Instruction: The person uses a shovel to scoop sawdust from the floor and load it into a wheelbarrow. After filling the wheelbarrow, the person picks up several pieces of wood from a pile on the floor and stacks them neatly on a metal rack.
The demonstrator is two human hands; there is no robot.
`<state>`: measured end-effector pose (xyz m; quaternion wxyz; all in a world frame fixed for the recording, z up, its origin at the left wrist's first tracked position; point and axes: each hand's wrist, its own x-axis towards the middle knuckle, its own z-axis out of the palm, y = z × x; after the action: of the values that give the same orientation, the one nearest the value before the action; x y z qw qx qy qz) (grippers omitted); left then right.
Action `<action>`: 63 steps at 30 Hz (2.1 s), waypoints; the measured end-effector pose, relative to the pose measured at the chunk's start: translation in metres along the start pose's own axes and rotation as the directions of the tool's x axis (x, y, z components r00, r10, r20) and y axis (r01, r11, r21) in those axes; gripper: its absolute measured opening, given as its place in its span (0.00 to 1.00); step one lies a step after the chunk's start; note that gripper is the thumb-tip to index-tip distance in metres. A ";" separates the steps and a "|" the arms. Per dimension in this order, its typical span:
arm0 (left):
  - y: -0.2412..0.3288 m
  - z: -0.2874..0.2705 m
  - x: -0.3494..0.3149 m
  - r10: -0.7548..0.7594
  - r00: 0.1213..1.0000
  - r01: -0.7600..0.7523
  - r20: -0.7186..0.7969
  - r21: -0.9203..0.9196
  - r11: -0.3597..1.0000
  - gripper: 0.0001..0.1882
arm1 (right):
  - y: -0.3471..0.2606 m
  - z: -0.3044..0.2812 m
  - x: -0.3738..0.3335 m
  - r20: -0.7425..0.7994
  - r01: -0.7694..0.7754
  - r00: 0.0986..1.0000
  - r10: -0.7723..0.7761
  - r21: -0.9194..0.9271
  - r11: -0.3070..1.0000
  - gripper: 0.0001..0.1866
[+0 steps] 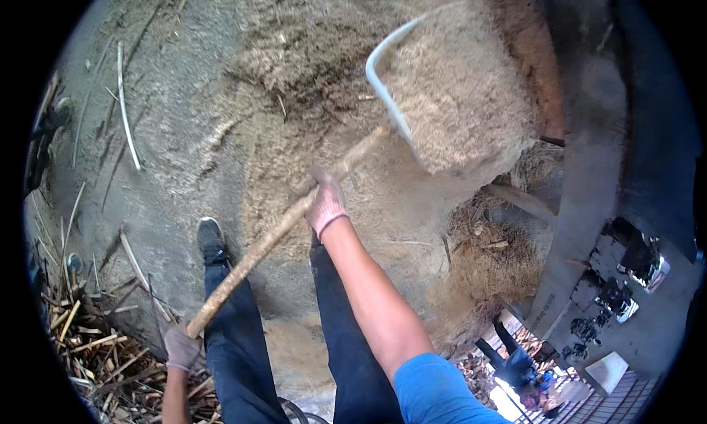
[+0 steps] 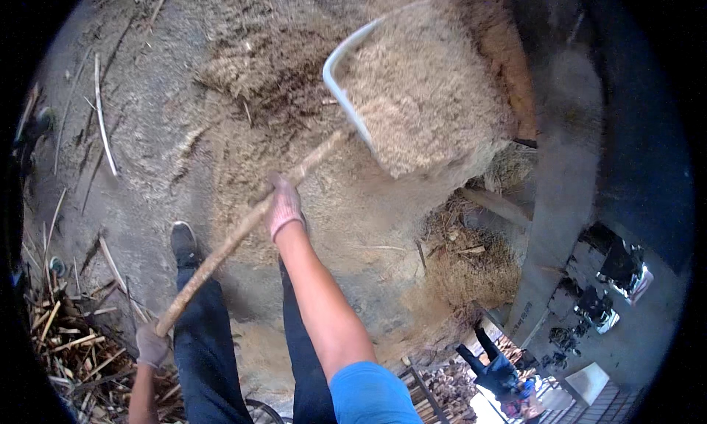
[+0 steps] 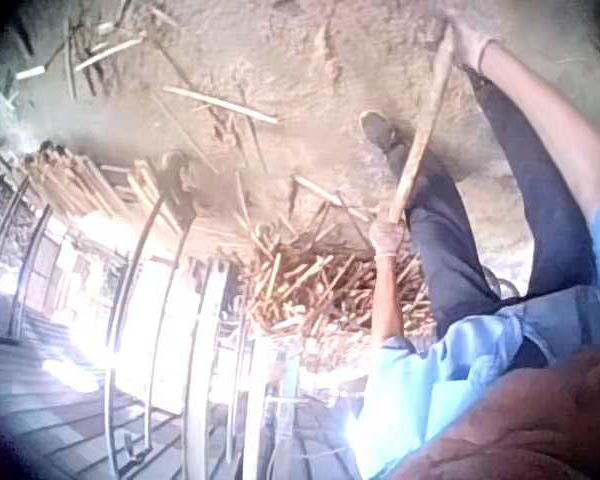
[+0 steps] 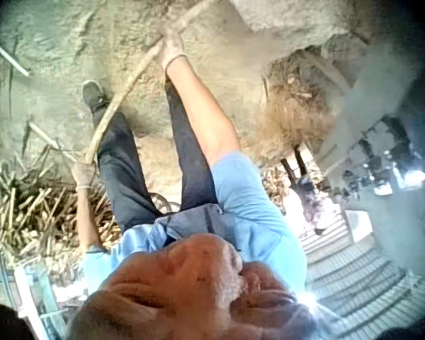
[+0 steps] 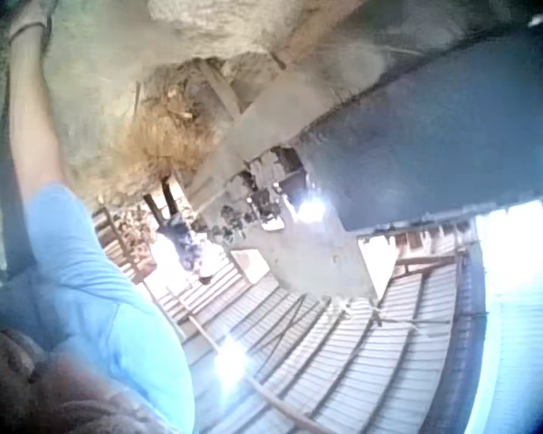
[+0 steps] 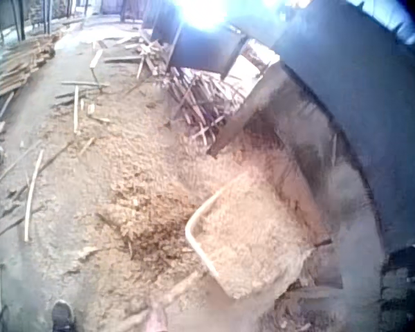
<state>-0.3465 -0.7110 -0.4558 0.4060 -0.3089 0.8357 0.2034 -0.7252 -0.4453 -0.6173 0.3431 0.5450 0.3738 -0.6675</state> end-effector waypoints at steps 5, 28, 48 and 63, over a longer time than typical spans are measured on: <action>-0.075 -0.035 -0.050 0.016 0.999 -0.013 -0.047 0.070 0.997 0.14 | 0.074 0.012 -0.054 0.072 0.054 0.995 -0.064 0.125 0.991 0.12; 0.020 -0.219 -0.162 0.705 0.670 -0.683 0.231 0.563 0.465 0.12 | 0.397 -0.116 -0.346 -0.098 0.166 0.982 -0.161 0.855 0.492 0.10; 0.133 0.052 -0.622 0.541 -0.429 -0.745 0.723 0.055 -0.664 0.22 | 0.617 -0.653 -0.850 -0.968 0.846 0.249 0.029 0.203 -0.492 0.12; 0.016 0.223 -0.701 -0.139 -0.436 -0.440 0.889 -0.345 -0.829 0.37 | 0.831 -0.602 -0.713 -0.980 0.341 0.162 -0.113 0.163 -0.926 0.16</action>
<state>0.1016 -0.3213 -0.0218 0.2684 0.9086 0.3199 -0.0071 0.3987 -0.2873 -0.0958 -0.8013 0.1620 -0.0523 -0.5736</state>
